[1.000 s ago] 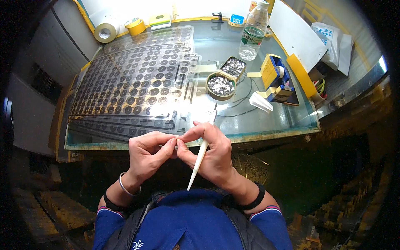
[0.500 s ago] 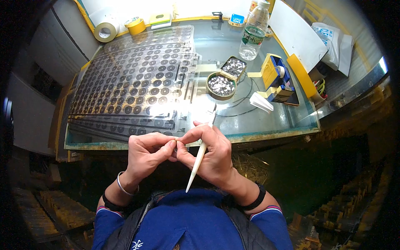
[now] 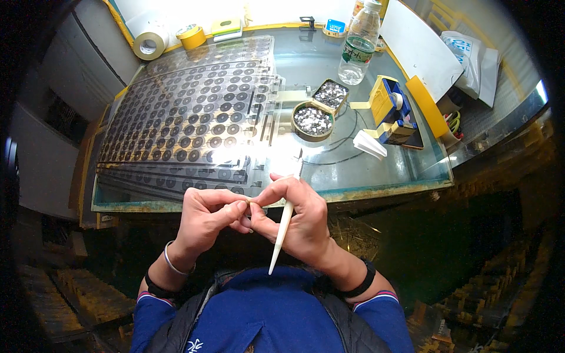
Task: The recorder is peeling small circular components from a plastic sheet and placing them into a small metal container.
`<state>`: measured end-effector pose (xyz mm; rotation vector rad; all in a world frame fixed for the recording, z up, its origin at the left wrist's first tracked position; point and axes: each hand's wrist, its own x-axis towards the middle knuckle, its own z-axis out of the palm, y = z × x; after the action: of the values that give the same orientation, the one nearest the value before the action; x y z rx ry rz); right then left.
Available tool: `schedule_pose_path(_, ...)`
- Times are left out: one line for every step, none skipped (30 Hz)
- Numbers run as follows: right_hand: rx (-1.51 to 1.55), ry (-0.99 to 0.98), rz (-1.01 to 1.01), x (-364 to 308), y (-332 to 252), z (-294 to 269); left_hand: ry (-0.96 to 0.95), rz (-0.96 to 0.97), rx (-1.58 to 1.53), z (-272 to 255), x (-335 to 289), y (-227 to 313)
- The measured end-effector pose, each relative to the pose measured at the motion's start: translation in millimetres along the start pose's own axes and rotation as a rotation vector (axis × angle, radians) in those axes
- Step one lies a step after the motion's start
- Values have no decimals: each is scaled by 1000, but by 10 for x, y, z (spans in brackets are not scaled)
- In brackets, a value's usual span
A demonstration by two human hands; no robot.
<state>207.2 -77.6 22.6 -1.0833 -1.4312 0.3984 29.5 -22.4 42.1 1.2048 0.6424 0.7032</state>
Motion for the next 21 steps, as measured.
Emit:
schedule_pose_path(26,-20,13,-1,5,-10,-10,-23,-30,-3,1,3)
schedule_pose_path(26,-20,13,-4,2,-15,-10,-23,-30,2,2,3)
schedule_pose_path(86,-39,81,-8,-4,-21,5,-31,-56,13,4,0)
schedule_pose_path(145,-58,150,-9,-10,-26,20,-39,-82,21,5,-2)
schedule_pose_path(146,-58,149,-6,-16,-33,20,-39,-82,25,2,-13)
schedule_pose_path(191,-74,192,-2,-23,-39,32,-26,-85,25,-2,-33)
schedule_pose_path(236,-90,236,0,-27,-43,44,-14,-89,25,-5,-42)
schedule_pose_path(235,-88,236,-10,-13,-43,42,-15,-89,24,2,-38)
schedule_pose_path(359,-67,333,-27,12,-37,51,-83,-125,20,15,-27)
schedule_pose_path(482,-44,429,-42,26,-34,59,-152,-161,15,27,-18)
schedule_pose_path(482,-45,429,-53,37,-44,59,-152,-162,1,36,-26)
schedule_pose_path(507,12,476,-67,48,-77,79,-213,-230,-17,47,-39)
schedule_pose_path(532,69,522,-83,56,-118,99,-274,-297,-34,52,-45)
schedule_pose_path(409,143,416,-102,71,-186,90,-293,-314,-35,61,-30)
schedule_pose_path(288,207,309,-124,90,-266,93,-292,-316,-69,49,-37)
schedule_pose_path(150,291,296,-154,113,-383,77,-295,-315,-118,28,-44)
schedule_pose_path(-13,386,220,-206,170,-595,39,-301,-315,-112,39,-38)
schedule_pose_path(-170,512,200,-285,258,-832,19,-305,-318,-72,59,-14)
schedule_pose_path(-178,645,182,-354,291,-1071,49,-313,-279,-4,83,34)
schedule_pose_path(-285,748,240,-480,330,-1354,72,-322,-241,66,121,43)
schedule_pose_path(-330,849,217,-650,453,-1656,39,-280,-218,69,129,10)
